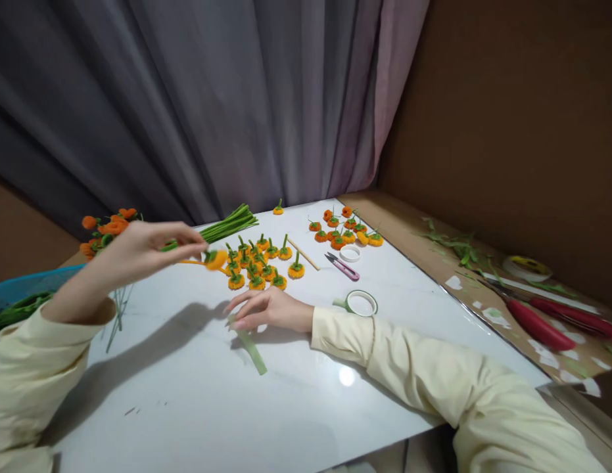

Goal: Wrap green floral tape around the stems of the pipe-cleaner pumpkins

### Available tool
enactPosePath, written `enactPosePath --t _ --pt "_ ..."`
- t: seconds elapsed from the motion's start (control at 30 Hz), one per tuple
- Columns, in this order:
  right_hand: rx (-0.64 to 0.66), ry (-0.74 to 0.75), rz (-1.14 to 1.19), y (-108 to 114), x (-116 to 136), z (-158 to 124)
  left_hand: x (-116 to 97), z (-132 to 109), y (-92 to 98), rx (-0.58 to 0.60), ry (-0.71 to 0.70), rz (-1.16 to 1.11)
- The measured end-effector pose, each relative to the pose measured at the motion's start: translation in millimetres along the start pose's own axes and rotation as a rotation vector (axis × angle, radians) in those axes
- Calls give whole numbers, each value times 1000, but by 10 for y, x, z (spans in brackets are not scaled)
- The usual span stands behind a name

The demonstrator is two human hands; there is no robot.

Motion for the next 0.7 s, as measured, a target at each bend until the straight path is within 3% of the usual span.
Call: enactPosePath --t 0.13,0.27,0.43,0.53,0.63,0.7 --pt "-96 -13 -20 83 6 11 -143 -345 -510 248 -146 -31" --pt "-146 -59 -27 133 -56 22 -252 -388 -836 244 -229 3" --pt "-184 -91 138 206 -139 35 -40 -374 -891 207 -111 -178" --pt "-131 -128 267 160 -162 45 144 -451 -937 264 -34 -260" --pt "-80 -148 376 107 -155 41 140 -534 -1067 321 -44 -363" --pt "-64 -153 391 93 -151 34 85 -552 -1112 272 -54 -417"
Point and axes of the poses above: each hand's wrist, its own z-axis towards the middle knuckle, its own y-axis out of the back of the hand, x = y × z, the point moved 10 cm from there along z, towards the middle knuckle, and after that the axes turned 8 degrees about -y, right-handed, at the moved point
